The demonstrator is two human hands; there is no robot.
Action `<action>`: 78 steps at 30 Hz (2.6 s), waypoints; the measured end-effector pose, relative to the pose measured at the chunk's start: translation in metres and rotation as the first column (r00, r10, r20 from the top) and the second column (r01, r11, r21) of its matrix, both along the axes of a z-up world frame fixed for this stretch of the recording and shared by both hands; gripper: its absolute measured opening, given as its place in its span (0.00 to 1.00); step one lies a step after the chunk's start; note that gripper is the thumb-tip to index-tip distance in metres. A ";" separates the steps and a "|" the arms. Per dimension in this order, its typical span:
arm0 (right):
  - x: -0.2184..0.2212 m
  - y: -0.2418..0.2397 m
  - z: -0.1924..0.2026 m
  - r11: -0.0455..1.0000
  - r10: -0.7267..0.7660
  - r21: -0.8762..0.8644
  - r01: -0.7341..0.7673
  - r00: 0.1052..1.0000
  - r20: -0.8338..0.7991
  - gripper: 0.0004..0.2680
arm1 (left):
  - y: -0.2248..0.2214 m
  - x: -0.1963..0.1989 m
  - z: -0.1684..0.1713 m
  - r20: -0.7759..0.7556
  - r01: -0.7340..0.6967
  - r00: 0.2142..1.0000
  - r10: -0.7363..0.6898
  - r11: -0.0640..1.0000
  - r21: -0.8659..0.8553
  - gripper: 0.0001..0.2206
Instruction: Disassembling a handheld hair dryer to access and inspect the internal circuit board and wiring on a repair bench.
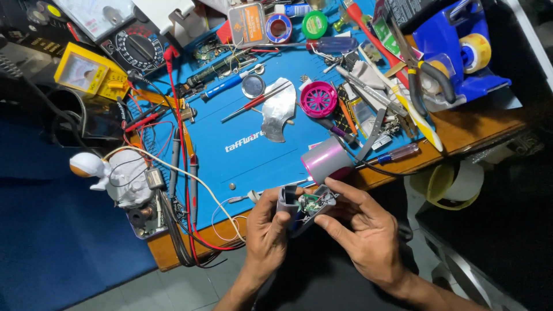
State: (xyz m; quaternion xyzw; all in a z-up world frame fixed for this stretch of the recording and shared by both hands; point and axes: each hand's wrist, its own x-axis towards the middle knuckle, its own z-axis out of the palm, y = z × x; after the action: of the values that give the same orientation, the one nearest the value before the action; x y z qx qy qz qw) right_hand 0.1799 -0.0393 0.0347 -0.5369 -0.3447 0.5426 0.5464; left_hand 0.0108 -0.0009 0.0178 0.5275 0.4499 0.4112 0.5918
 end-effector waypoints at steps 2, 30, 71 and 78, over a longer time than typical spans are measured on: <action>-0.003 -0.001 -0.002 1.000 -0.013 -0.004 0.013 1.000 -0.015 0.21 | 0.001 -0.003 -0.001 -0.006 0.026 1.000 -0.026 0.999 0.028 0.25; -0.006 0.016 -0.013 0.981 -0.026 0.192 -0.037 0.949 0.315 0.24 | 0.003 -0.005 0.002 0.196 -0.089 0.974 0.110 0.990 -0.114 0.18; 0.034 0.121 0.034 0.574 0.677 -0.078 -0.815 0.419 0.605 0.04 | 0.015 -0.006 0.010 -0.144 -0.139 0.984 0.105 0.958 -0.251 0.16; 0.029 0.123 0.034 0.520 0.670 -0.099 -0.848 0.333 0.664 0.04 | 0.016 -0.007 0.015 -0.147 -0.083 0.988 0.051 0.971 -0.224 0.13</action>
State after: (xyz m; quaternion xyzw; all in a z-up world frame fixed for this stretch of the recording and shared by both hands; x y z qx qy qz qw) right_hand 0.2091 0.0838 0.0690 -0.3781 -0.7854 0.4693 0.1411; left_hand 0.0038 0.0149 0.0326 0.4679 0.5525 0.3381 0.6013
